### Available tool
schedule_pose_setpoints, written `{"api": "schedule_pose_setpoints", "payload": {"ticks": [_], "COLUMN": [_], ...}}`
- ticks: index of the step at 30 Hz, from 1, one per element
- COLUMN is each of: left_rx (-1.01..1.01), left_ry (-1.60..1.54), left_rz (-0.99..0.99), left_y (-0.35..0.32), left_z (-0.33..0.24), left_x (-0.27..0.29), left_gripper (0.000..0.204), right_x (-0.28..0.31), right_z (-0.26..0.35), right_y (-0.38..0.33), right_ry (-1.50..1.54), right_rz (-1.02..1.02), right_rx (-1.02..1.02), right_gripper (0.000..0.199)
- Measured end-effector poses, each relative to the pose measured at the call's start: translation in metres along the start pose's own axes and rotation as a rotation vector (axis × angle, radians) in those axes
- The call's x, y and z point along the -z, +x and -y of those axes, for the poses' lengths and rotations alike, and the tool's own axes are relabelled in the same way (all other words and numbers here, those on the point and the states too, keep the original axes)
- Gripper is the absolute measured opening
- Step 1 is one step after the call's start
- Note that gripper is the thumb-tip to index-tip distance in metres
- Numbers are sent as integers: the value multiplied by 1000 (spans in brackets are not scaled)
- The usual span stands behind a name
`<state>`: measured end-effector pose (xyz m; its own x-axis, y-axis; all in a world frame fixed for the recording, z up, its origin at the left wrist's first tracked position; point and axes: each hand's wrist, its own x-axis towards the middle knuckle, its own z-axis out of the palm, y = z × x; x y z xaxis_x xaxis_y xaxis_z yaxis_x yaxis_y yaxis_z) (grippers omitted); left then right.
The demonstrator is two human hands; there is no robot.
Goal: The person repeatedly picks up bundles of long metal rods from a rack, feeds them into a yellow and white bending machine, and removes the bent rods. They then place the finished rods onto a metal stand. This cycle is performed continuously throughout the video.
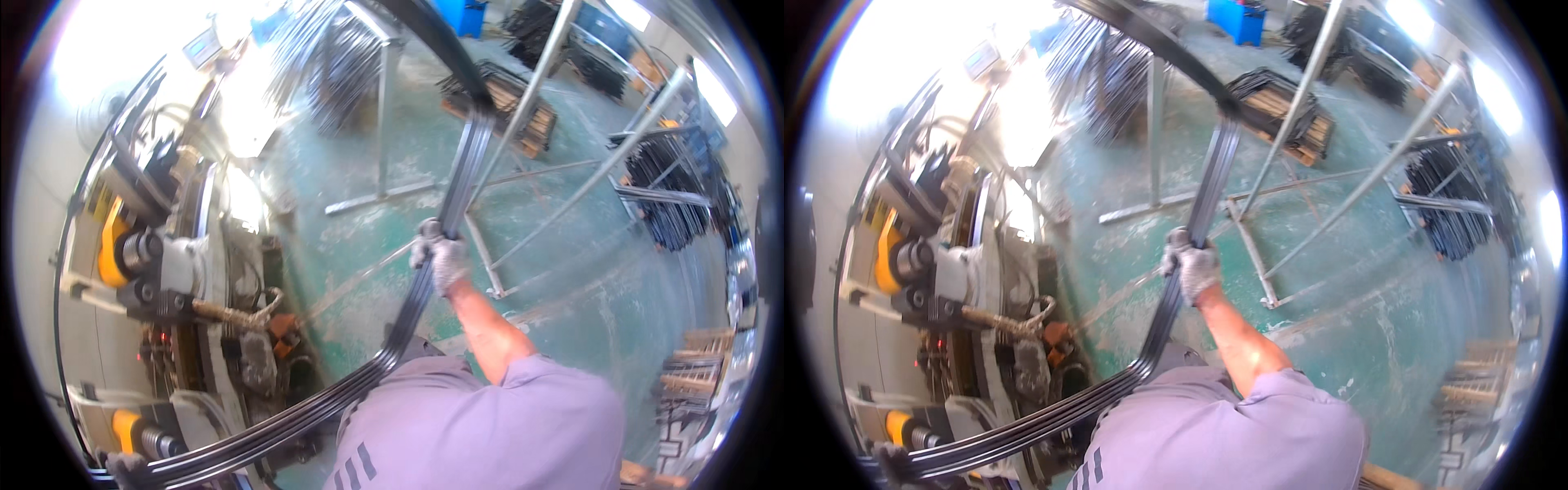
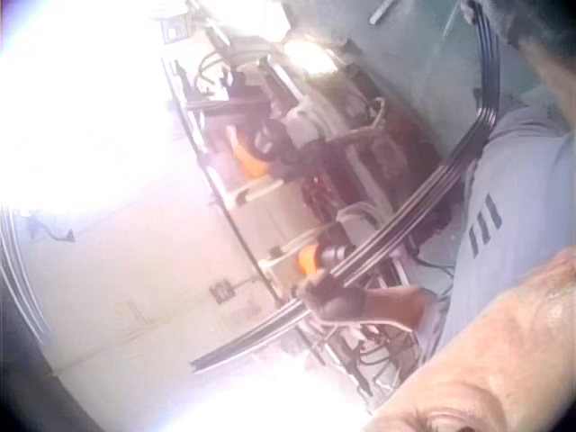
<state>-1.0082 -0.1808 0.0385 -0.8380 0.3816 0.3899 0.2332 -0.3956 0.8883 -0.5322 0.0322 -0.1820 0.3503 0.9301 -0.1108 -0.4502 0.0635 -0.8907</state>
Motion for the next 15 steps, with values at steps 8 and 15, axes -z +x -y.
{"api": "schedule_pose_setpoints", "payload": {"ticks": [8,15], "left_rx": [340,861], "left_ry": [-238,-533], "left_rz": [510,1025], "left_y": [-94,-282], "left_z": [26,60], "left_x": [-164,-403], "left_gripper": [38,40], "right_x": [203,420], "right_z": [208,372], "right_y": [-18,-130], "right_ry": [-122,-286], "right_rz": [-402,-1051], "right_rx": [534,802], "right_gripper": [40,42]}}
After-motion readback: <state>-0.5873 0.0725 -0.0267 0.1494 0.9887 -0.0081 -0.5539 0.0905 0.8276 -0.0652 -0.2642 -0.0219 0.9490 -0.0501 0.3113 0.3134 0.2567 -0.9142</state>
